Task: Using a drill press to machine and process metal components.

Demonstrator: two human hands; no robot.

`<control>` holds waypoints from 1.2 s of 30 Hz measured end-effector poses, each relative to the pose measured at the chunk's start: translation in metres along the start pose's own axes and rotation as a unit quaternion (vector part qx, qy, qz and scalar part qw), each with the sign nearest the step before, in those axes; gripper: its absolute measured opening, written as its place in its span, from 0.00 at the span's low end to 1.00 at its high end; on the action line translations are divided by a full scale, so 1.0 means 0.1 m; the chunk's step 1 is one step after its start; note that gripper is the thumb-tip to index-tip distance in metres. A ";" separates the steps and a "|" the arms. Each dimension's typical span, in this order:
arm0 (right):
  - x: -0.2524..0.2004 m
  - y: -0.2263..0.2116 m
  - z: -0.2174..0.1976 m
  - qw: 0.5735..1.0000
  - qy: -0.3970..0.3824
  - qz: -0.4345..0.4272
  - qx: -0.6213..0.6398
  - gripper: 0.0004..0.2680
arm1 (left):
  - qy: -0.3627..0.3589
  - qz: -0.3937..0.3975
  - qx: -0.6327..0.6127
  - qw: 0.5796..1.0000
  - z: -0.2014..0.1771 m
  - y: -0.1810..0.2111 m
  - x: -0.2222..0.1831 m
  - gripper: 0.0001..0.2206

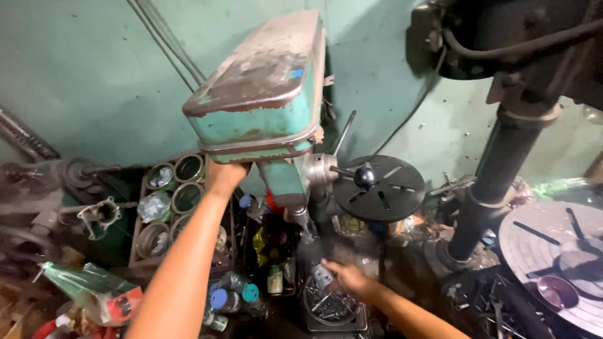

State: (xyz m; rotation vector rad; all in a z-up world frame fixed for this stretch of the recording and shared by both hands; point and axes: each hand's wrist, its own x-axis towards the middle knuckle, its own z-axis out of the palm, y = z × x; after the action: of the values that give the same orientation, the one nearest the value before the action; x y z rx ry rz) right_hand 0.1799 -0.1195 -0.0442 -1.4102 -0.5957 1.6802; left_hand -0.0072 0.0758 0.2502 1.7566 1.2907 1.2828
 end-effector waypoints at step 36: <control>-1.43 -0.27 0.09 0.971 0.119 -0.203 0.039 0.14 | -0.433 -0.252 -0.085 0.861 0.55 -1.19 -2.53 0.19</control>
State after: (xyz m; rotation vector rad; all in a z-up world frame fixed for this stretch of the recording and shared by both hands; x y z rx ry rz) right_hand 0.1811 -0.2224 0.0584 -1.3046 -0.6236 1.1804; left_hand -0.0128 -0.1156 0.0396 1.4347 0.9416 0.2166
